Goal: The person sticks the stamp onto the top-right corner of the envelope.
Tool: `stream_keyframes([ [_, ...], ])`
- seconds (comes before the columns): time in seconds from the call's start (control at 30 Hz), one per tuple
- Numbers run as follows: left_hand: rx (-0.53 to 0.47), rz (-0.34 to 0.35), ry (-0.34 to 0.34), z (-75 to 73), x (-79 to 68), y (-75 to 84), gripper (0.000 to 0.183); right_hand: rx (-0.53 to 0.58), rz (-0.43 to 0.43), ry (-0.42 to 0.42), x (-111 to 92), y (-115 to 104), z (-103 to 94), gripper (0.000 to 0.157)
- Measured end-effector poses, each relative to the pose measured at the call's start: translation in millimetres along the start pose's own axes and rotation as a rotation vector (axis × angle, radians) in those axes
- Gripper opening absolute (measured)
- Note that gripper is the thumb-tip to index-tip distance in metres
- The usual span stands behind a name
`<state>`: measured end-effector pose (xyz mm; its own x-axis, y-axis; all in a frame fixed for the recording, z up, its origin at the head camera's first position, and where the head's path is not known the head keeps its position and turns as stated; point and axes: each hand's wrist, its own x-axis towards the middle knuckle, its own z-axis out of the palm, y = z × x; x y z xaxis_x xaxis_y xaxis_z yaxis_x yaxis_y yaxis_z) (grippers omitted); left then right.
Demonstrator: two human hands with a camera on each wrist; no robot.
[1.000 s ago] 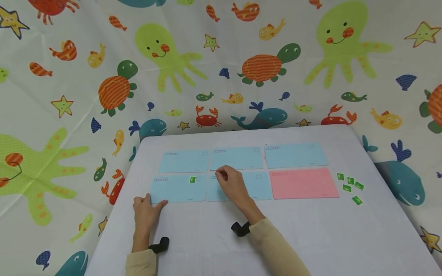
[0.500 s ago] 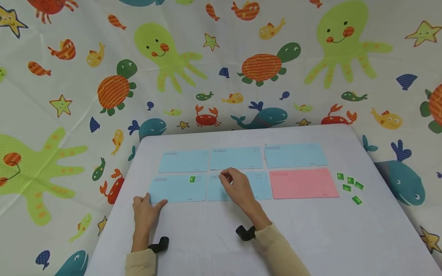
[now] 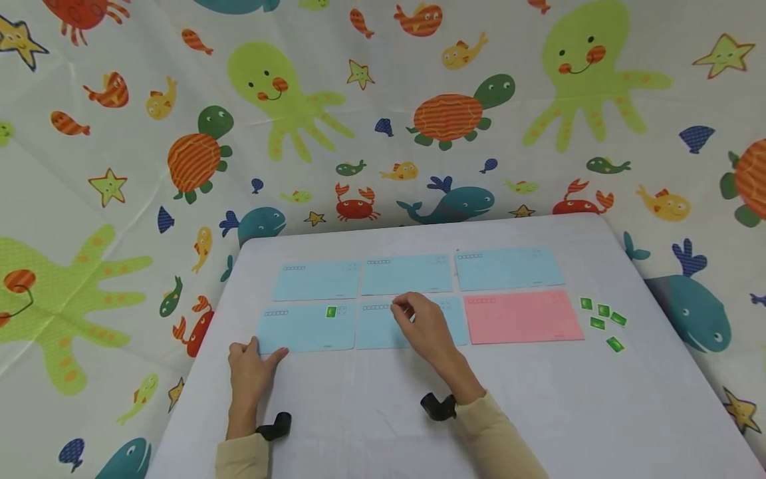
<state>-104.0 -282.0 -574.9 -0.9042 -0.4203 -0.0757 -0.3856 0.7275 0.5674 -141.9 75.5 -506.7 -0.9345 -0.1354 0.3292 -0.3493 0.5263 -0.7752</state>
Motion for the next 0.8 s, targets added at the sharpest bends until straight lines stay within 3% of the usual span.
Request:
stream_keyframes([
  [0.23,0.028,0.009,0.006,-0.7,-1.5,2.7,0.088,-0.008,-0.024,0.03,-4.2,3.0,-8.0,0.01],
  [0.57,0.168,0.021,0.014,-2.6,-7.3,13.0,0.078,-0.028,0.015,0.017,-6.8,7.3,-14.7,0.009],
  [0.8,0.181,0.012,-0.009,-0.5,-9.1,13.4,0.076,-0.048,0.011,0.031,-9.6,6.7,-19.9,0.01],
])
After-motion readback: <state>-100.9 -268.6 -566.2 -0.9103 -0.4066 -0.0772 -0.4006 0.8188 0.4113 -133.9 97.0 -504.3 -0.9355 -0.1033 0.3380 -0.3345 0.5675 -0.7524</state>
